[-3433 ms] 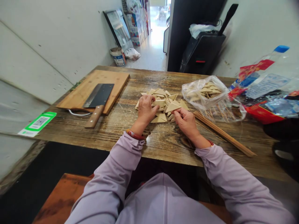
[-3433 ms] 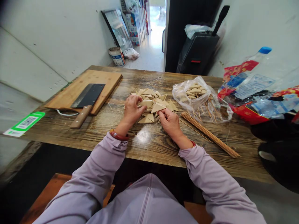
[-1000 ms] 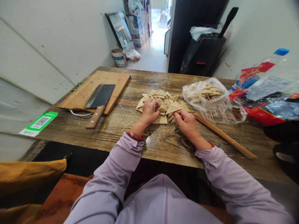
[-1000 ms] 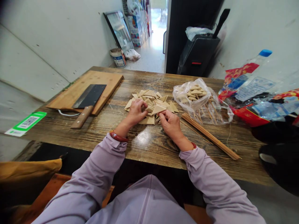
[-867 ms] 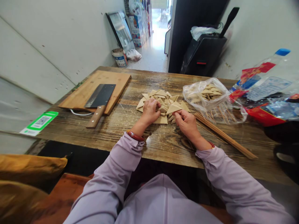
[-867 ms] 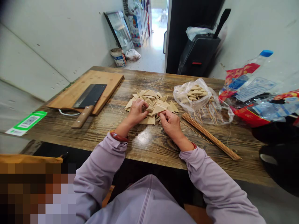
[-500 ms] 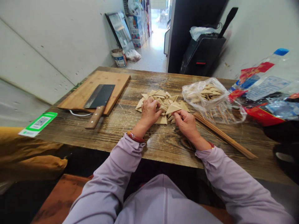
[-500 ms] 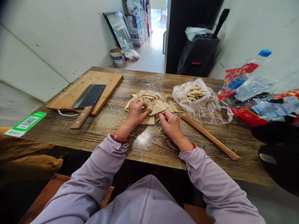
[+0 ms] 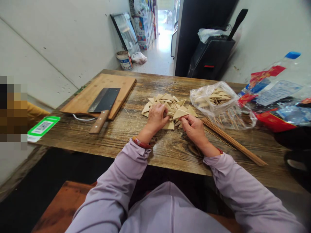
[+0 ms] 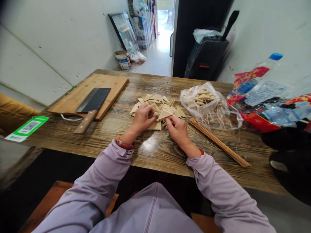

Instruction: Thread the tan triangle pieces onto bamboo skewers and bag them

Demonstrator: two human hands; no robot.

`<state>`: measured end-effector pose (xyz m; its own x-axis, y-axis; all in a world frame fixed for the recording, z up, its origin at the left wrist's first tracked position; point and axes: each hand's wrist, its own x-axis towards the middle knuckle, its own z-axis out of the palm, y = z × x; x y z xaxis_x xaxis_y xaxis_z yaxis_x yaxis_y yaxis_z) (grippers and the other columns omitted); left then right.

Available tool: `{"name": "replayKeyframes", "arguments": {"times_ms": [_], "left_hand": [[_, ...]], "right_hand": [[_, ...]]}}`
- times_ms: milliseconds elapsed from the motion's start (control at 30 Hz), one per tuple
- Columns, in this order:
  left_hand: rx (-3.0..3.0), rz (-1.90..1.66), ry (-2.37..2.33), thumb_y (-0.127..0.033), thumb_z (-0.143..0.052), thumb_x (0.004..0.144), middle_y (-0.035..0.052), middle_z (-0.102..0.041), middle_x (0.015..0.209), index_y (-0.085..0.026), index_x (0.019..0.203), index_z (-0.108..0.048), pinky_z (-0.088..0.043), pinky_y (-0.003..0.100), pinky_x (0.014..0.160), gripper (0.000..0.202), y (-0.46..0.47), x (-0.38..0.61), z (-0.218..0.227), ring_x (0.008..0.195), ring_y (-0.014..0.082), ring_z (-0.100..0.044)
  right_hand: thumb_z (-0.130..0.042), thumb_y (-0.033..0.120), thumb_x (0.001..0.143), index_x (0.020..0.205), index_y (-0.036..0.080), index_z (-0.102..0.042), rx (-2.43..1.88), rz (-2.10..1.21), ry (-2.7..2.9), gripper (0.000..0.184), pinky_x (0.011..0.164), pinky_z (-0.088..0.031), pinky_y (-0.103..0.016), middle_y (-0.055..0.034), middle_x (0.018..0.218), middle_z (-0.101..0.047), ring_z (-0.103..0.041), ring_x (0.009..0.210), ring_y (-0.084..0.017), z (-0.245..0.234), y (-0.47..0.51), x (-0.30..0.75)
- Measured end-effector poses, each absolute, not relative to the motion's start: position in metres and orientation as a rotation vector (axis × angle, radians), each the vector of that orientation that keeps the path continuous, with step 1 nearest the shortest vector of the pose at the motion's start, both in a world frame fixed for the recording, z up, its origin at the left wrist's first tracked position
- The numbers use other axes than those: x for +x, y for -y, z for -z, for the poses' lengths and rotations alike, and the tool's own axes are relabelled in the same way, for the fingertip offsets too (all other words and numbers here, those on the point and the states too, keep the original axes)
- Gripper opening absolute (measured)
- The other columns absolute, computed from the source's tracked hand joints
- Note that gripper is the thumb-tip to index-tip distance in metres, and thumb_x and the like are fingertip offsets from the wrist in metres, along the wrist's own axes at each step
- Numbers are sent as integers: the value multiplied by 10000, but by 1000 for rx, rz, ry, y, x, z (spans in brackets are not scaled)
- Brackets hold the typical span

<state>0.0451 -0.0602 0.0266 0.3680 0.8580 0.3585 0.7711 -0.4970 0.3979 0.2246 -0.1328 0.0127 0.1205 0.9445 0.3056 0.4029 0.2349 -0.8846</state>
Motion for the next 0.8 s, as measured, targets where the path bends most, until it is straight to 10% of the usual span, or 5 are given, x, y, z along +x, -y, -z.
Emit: {"name": "replayKeyframes", "arguments": {"times_ms": [800], "left_hand": [[753, -1177, -898, -169, -823, 762, 27, -720, 724, -126, 898, -659, -456, 145, 525, 217, 56, 33, -49, 567, 60, -618]], "right_hand": [[-543, 375, 918, 824, 201, -686, -1263, -698, 1659, 244, 557, -391, -261, 3, 621, -617, -540, 564, -140, -20, 147, 218]]}}
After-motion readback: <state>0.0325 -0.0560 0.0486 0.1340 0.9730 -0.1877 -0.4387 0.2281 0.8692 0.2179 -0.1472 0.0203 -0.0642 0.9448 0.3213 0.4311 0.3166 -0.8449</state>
